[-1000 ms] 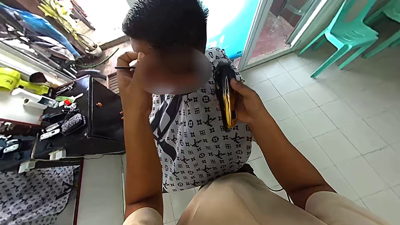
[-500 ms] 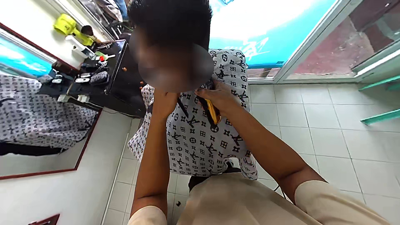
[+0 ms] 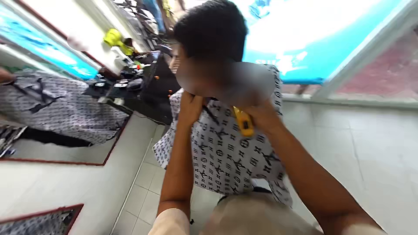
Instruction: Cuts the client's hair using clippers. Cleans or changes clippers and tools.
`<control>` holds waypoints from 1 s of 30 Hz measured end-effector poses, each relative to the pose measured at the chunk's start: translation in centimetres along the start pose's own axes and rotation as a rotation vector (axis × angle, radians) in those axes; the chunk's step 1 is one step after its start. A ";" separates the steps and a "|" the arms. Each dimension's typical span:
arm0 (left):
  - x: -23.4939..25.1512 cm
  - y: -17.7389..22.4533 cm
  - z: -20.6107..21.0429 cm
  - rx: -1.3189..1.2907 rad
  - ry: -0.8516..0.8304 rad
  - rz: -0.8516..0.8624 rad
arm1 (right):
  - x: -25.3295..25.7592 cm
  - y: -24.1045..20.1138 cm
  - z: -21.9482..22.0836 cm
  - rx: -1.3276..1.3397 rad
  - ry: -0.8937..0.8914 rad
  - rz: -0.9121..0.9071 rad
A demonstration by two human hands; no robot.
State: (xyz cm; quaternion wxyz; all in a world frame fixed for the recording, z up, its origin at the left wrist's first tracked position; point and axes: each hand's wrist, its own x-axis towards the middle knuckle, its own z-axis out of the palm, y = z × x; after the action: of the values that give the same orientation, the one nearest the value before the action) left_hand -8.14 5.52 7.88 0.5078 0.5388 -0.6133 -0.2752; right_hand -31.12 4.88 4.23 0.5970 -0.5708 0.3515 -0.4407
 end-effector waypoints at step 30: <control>9.3 18.2 9.1 1.145 0.033 -0.339 | 5.0 2.7 -15.2 0.169 -0.481 0.181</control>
State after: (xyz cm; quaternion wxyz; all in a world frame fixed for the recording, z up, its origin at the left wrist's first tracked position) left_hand -22.56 -0.30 24.01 0.0950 0.8214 -0.5616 0.0306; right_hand -43.02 -5.55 0.46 0.7459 -0.5736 0.2112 -0.2647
